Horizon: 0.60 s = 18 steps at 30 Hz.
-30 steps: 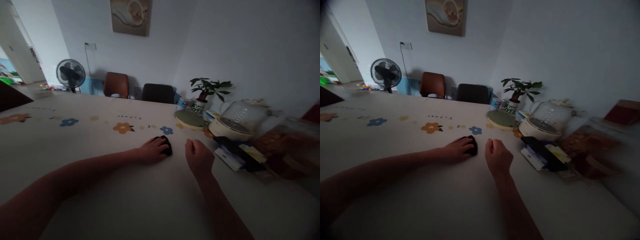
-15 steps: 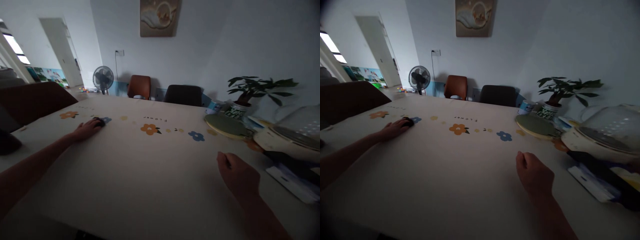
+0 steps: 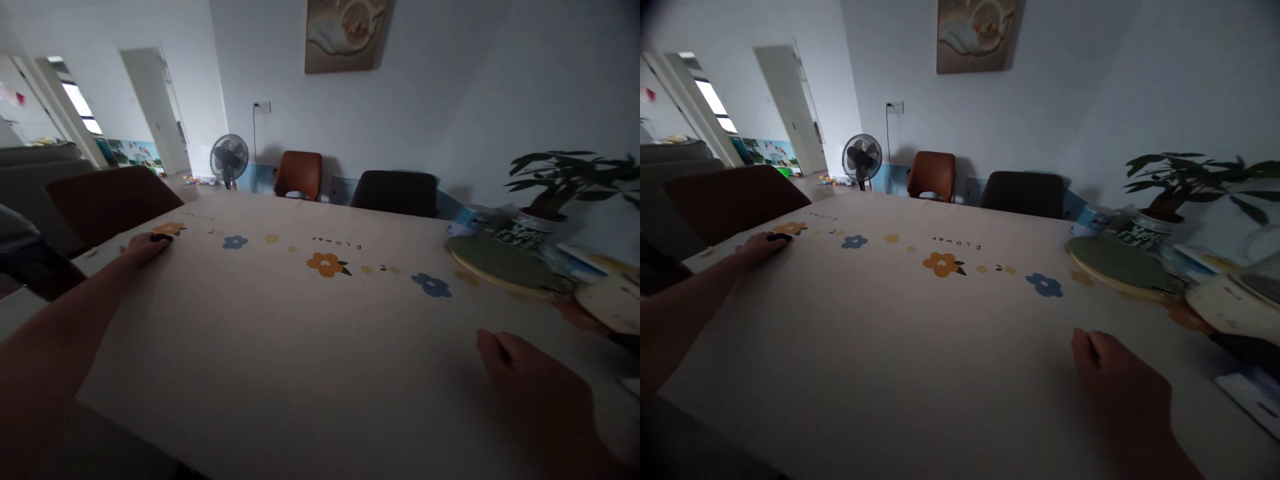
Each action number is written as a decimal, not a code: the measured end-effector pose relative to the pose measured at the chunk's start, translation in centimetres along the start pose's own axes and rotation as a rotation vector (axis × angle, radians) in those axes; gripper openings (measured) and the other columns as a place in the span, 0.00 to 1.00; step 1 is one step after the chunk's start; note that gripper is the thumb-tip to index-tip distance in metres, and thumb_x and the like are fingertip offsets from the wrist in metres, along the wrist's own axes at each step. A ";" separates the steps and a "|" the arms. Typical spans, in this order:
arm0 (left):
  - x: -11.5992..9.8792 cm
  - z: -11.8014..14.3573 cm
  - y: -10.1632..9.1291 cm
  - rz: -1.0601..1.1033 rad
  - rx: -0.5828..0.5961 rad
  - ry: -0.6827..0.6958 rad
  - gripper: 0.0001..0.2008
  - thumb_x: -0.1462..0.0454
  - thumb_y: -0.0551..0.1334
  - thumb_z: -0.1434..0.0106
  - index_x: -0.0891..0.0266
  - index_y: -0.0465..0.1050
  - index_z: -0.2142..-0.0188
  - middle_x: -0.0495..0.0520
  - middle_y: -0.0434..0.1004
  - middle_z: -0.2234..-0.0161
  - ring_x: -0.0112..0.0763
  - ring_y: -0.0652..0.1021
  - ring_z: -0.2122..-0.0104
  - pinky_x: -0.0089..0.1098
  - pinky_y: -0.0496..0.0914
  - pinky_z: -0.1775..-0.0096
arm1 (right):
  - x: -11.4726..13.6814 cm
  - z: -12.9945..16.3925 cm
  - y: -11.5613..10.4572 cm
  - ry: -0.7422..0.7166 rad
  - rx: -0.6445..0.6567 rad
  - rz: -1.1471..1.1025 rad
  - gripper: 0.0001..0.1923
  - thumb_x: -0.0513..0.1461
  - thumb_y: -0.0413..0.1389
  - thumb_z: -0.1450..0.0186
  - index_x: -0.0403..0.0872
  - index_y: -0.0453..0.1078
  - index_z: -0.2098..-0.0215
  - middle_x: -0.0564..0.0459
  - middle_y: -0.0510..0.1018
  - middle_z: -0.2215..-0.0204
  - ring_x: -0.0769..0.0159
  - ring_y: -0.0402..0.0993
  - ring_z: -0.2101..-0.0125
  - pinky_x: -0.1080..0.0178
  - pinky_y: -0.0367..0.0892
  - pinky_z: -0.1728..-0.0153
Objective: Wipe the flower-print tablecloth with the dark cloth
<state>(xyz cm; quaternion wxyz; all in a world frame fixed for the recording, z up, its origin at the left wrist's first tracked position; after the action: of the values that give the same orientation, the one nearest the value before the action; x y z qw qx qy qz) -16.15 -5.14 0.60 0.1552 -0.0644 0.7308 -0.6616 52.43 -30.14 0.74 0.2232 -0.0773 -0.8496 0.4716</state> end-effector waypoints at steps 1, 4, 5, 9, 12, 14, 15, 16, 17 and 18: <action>-0.2 0.1 -0.1 0.009 0.018 0.000 0.34 0.45 0.43 0.34 0.70 0.65 0.44 0.61 0.71 0.48 0.55 0.70 0.47 0.59 0.67 0.49 | 0.1 0.0 0.1 -0.015 0.004 0.000 0.16 0.52 0.46 0.47 0.53 0.57 0.85 0.50 0.68 0.83 0.57 0.62 0.82 0.60 0.50 0.79; -0.9 1.2 0.0 0.038 0.069 0.035 0.33 0.46 0.45 0.34 0.72 0.65 0.46 0.62 0.73 0.51 0.46 0.74 0.53 0.46 0.70 0.50 | 0.7 0.4 0.2 -0.081 -0.002 0.004 0.17 0.52 0.45 0.45 0.51 0.56 0.84 0.50 0.66 0.83 0.60 0.61 0.82 0.61 0.49 0.78; -1.3 2.0 0.0 0.048 0.079 0.066 0.32 0.46 0.45 0.34 0.71 0.65 0.46 0.61 0.72 0.50 0.44 0.74 0.53 0.44 0.70 0.50 | 1.0 0.5 0.2 -0.108 -0.019 0.009 0.17 0.51 0.44 0.44 0.51 0.55 0.84 0.50 0.66 0.83 0.61 0.61 0.81 0.61 0.49 0.77; -3.6 6.5 0.6 0.089 0.097 0.277 0.30 0.47 0.45 0.34 0.67 0.61 0.43 0.57 0.62 0.39 0.39 0.68 0.43 0.39 0.61 0.40 | 1.9 1.0 0.3 -0.211 -0.053 0.015 0.20 0.52 0.41 0.41 0.49 0.54 0.83 0.50 0.65 0.82 0.65 0.59 0.80 0.62 0.47 0.77; -6.6 10.5 1.4 0.113 0.115 0.540 0.34 0.46 0.45 0.35 0.70 0.61 0.40 0.62 0.54 0.34 0.42 0.61 0.37 0.40 0.53 0.35 | 2.3 1.2 0.0 -0.253 -0.044 -0.004 0.22 0.53 0.39 0.38 0.49 0.53 0.82 0.51 0.63 0.83 0.66 0.57 0.80 0.63 0.46 0.77; -9.2 13.3 2.0 0.108 0.135 0.637 0.39 0.43 0.44 0.36 0.69 0.57 0.36 0.62 0.51 0.33 0.45 0.57 0.34 0.42 0.50 0.34 | 2.5 1.3 -0.2 -0.268 -0.049 -0.011 0.23 0.53 0.38 0.37 0.49 0.51 0.83 0.52 0.61 0.84 0.67 0.55 0.81 0.63 0.45 0.77; -10.7 14.8 2.2 0.100 0.155 0.670 0.39 0.43 0.44 0.36 0.66 0.55 0.35 0.61 0.49 0.32 0.45 0.55 0.33 0.43 0.49 0.33 | 2.6 1.4 -0.2 -0.279 -0.055 -0.015 0.23 0.53 0.38 0.36 0.49 0.50 0.83 0.53 0.60 0.84 0.67 0.54 0.81 0.63 0.45 0.77; -12.3 16.3 2.4 0.093 0.178 0.706 0.39 0.43 0.45 0.36 0.64 0.54 0.34 0.60 0.47 0.31 0.45 0.54 0.33 0.43 0.49 0.33 | 2.7 1.4 -0.3 -0.289 -0.059 -0.018 0.23 0.53 0.38 0.36 0.49 0.50 0.83 0.53 0.59 0.84 0.68 0.53 0.82 0.63 0.44 0.77; -13.9 17.8 2.5 0.089 0.206 0.754 0.38 0.43 0.45 0.36 0.63 0.54 0.33 0.59 0.46 0.31 0.44 0.53 0.32 0.44 0.49 0.33 | 2.7 1.5 -0.3 -0.296 -0.058 -0.020 0.22 0.52 0.38 0.36 0.49 0.50 0.83 0.54 0.58 0.85 0.68 0.53 0.82 0.63 0.44 0.77; -15.6 19.3 2.5 0.088 0.239 0.821 0.37 0.44 0.46 0.35 0.61 0.54 0.33 0.58 0.46 0.31 0.44 0.52 0.32 0.44 0.49 0.33 | 2.7 1.5 -0.4 -0.299 -0.053 -0.022 0.21 0.51 0.39 0.37 0.49 0.50 0.83 0.54 0.58 0.85 0.68 0.52 0.82 0.63 0.43 0.77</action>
<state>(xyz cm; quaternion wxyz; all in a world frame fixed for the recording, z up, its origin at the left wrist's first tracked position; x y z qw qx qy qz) 4.89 -18.45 -1.17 -0.1140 0.2538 0.6522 -0.7051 49.33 -30.59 1.18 0.0972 -0.0026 -0.8863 0.4529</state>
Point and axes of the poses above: each hand's wrist, its own z-axis away from the middle knuckle, its own y-axis out of the palm, x = y × z, the point moved 1 cm from there along -z, towards the middle knuckle
